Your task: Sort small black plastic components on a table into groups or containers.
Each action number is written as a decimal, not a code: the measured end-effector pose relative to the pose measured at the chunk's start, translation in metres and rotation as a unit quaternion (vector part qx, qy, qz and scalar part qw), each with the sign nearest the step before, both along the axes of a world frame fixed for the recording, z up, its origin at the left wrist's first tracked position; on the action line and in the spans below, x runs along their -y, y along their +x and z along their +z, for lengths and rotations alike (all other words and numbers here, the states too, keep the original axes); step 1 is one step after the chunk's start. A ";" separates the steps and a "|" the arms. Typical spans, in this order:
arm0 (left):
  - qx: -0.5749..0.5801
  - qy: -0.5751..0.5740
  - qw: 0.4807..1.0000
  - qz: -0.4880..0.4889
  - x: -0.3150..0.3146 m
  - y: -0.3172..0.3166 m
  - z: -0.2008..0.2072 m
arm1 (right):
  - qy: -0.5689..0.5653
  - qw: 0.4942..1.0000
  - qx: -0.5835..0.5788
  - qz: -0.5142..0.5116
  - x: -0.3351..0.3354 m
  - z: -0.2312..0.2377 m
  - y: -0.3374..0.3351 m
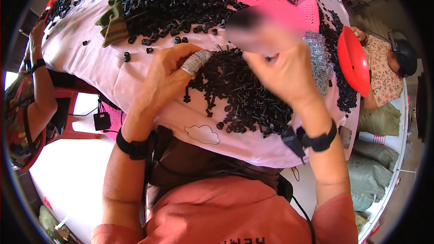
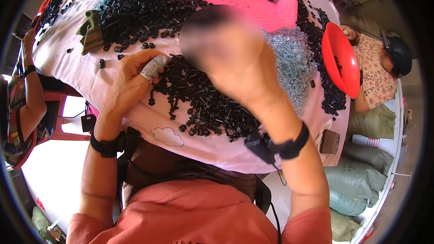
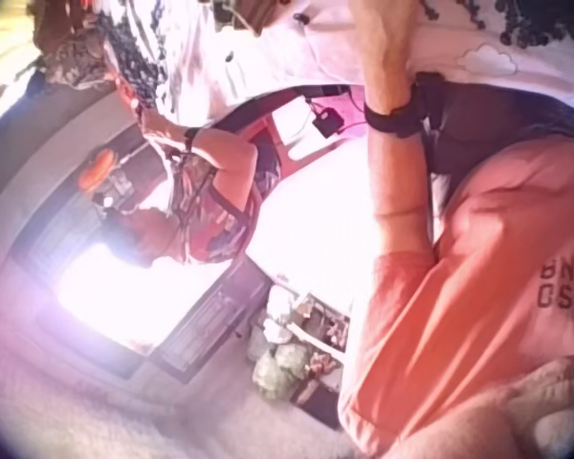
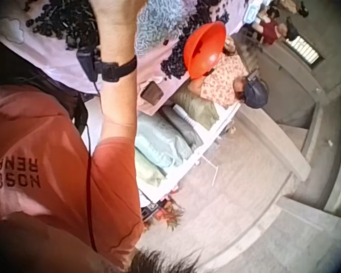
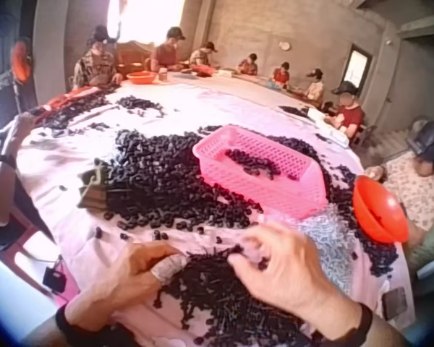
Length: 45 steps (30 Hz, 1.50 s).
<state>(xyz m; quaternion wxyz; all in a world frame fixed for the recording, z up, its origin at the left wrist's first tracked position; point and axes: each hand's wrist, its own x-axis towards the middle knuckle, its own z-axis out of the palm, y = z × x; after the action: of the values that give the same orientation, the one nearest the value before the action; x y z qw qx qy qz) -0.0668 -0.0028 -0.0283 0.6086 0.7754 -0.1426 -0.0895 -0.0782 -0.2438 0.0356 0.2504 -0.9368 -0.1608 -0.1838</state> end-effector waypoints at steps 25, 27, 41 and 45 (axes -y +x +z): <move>-0.011 -0.004 1.000 0.005 0.001 -0.001 0.001 | 0.097 0.983 -0.153 0.026 0.018 -0.015 0.009; -0.011 0.000 1.000 0.003 0.001 -0.001 0.002 | 0.089 0.996 0.016 -0.023 0.022 -0.006 0.028; -0.009 0.006 1.000 0.010 0.000 -0.001 0.001 | -0.045 0.990 -0.119 0.061 -0.014 -0.027 -0.027; -0.018 -0.014 1.000 0.009 0.002 -0.003 0.006 | -0.019 0.991 -0.122 0.057 -0.011 -0.028 -0.028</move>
<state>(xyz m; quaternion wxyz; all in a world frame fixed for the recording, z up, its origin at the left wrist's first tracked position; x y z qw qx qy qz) -0.0700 -0.0049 -0.0219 0.6223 0.7665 -0.1260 -0.0963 -0.1062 -0.2330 0.0079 0.2601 -0.9461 -0.1861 -0.0506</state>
